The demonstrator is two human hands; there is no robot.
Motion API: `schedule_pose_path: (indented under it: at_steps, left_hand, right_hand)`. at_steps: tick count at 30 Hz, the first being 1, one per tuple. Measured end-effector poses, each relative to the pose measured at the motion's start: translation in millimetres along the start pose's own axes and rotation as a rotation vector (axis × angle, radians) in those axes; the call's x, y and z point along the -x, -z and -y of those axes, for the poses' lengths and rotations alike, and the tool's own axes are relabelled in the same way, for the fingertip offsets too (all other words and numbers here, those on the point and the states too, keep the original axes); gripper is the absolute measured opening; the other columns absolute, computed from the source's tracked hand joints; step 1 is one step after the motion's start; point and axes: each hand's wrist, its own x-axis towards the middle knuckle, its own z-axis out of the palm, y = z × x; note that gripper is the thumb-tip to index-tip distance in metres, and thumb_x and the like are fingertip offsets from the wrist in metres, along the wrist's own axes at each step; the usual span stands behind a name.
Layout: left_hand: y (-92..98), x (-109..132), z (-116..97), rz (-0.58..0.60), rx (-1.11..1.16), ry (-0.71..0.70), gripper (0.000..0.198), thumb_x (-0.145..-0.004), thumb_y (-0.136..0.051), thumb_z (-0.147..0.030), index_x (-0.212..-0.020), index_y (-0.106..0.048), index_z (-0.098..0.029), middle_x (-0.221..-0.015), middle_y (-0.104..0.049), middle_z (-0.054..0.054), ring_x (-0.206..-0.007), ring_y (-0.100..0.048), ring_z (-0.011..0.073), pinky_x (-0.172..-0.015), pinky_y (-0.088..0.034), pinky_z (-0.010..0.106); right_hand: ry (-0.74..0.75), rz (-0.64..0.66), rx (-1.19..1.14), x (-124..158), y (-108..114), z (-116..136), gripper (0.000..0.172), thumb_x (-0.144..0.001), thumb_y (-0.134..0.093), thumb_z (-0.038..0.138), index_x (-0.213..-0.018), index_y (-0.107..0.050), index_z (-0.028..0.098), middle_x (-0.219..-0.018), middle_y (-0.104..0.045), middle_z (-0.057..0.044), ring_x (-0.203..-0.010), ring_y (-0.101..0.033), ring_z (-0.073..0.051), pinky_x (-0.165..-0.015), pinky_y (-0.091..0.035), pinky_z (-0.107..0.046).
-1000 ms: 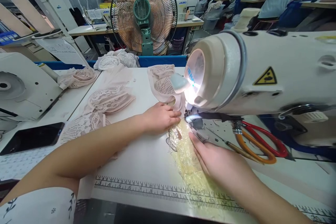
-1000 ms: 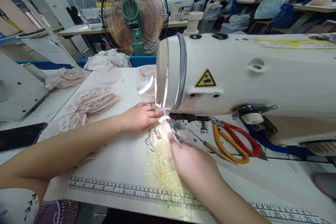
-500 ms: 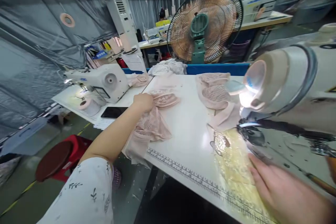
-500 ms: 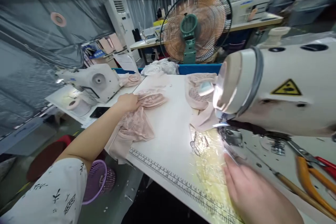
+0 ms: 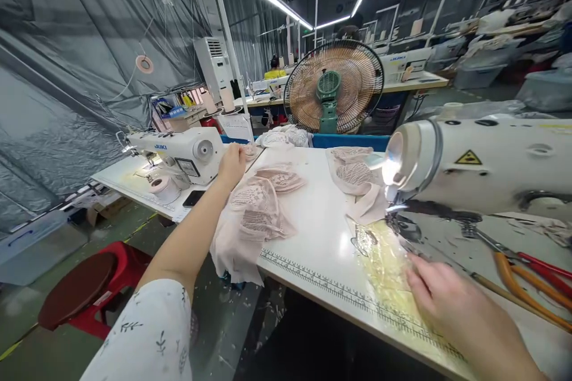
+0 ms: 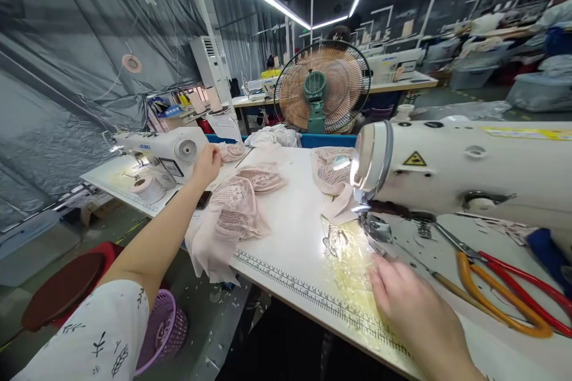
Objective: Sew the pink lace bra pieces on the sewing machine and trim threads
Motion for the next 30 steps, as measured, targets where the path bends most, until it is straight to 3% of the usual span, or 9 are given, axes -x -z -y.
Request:
schedule_pose_path:
  at_steps: [3,6,10,13,18,21,24,27,30]
  left_hand:
    - [2.4,-3,1,0.066,0.005,0.021,0.029,-0.096,-0.035,-0.03,-0.119,-0.048,-0.018,-0.122,-0.055,0.012,-0.11,-0.056,0.0201,-0.09,-0.046,0.031]
    - [-16.6,1,14,0.254,-0.026,0.125,0.032,-0.089,-0.054,-0.033,-0.113,-0.054,-0.013,-0.115,-0.058,0.013,-0.105,-0.057,0.0236,-0.088,-0.048,0.038]
    - [-43.4,14,33,0.391,-0.018,0.248,0.031,-0.089,-0.056,-0.034,-0.113,-0.056,-0.014,-0.112,-0.058,0.008,-0.098,-0.059,0.0198,-0.084,-0.051,0.041]
    - [-41.7,16,35,0.317,0.061,0.275,0.029,-0.089,-0.056,-0.033,-0.112,-0.056,-0.015,-0.115,-0.057,0.008,-0.102,-0.057,0.0207,-0.087,-0.049,0.042]
    - [-8.3,21,11,0.123,0.368,0.177,0.023,-0.091,-0.048,-0.028,-0.108,-0.054,-0.014,-0.103,-0.062,0.008,-0.097,-0.059,0.0199,-0.084,-0.048,0.034]
    - [-0.8,54,-17,0.163,0.603,0.077,0.027,-0.09,-0.043,-0.036,-0.106,-0.051,-0.016,-0.085,-0.066,0.004,-0.078,-0.063,0.0169,-0.07,-0.05,0.028]
    - [-13.6,112,-45,0.286,0.825,0.001,0.03,-0.084,-0.049,-0.046,-0.094,-0.052,-0.018,-0.079,-0.066,0.001,-0.069,-0.063,0.0141,-0.065,-0.049,0.025]
    - [-35.6,175,-68,0.509,1.312,0.08,0.038,-0.068,-0.07,-0.048,-0.083,-0.051,-0.018,-0.067,-0.062,-0.002,-0.058,-0.057,0.0114,-0.059,-0.045,0.022]
    - [-51.4,226,-76,0.592,1.567,0.299,0.042,-0.067,-0.073,-0.051,-0.089,-0.054,-0.02,-0.067,-0.063,-0.001,-0.059,-0.059,0.014,-0.06,-0.047,0.025]
  right_hand:
    - [0.037,0.04,-0.028,8,0,21,0.045,-0.089,-0.032,0.045,-0.096,-0.067,0.018,-0.089,-0.067,-0.01,-0.074,-0.064,-0.023,-0.053,-0.05,-0.032]
    - [0.121,0.064,-0.08,15,-3,32,0.042,-0.089,-0.034,0.046,-0.086,-0.066,0.019,-0.085,-0.066,-0.008,-0.075,-0.062,-0.022,-0.056,-0.05,-0.032]
    - [0.152,0.094,-0.109,16,-5,29,0.031,-0.088,-0.043,0.041,-0.086,-0.066,0.02,-0.084,-0.065,-0.006,-0.075,-0.062,-0.02,-0.057,-0.05,-0.029]
    - [0.143,0.11,-0.108,12,-3,26,0.03,-0.089,-0.042,0.039,-0.084,-0.065,0.021,-0.082,-0.064,-0.006,-0.073,-0.062,-0.02,-0.054,-0.048,-0.029]
    - [0.052,0.022,-0.254,13,7,38,0.035,-0.089,-0.039,0.042,-0.083,-0.066,0.02,-0.086,-0.066,-0.009,-0.08,-0.063,-0.023,-0.061,-0.051,-0.033]
    - [-0.088,0.074,-0.569,25,20,67,0.039,-0.089,-0.039,0.049,-0.09,-0.066,0.02,-0.094,-0.068,-0.011,-0.086,-0.064,-0.023,-0.071,-0.053,-0.035]
    - [-0.226,0.286,-0.991,43,33,104,0.047,-0.085,-0.043,0.058,-0.106,-0.06,0.02,-0.103,-0.067,-0.01,-0.089,-0.064,-0.021,-0.071,-0.052,-0.032]
    - [-0.316,0.538,-1.253,60,37,123,0.048,-0.08,-0.048,0.064,-0.089,-0.057,0.017,-0.073,-0.066,-0.003,-0.059,-0.055,-0.012,-0.054,-0.043,-0.024]
    - [-0.443,0.747,-1.441,80,30,116,0.053,-0.072,-0.055,0.07,-0.072,-0.046,0.018,-0.048,-0.044,0.007,-0.04,-0.032,-0.004,-0.041,-0.022,-0.018]
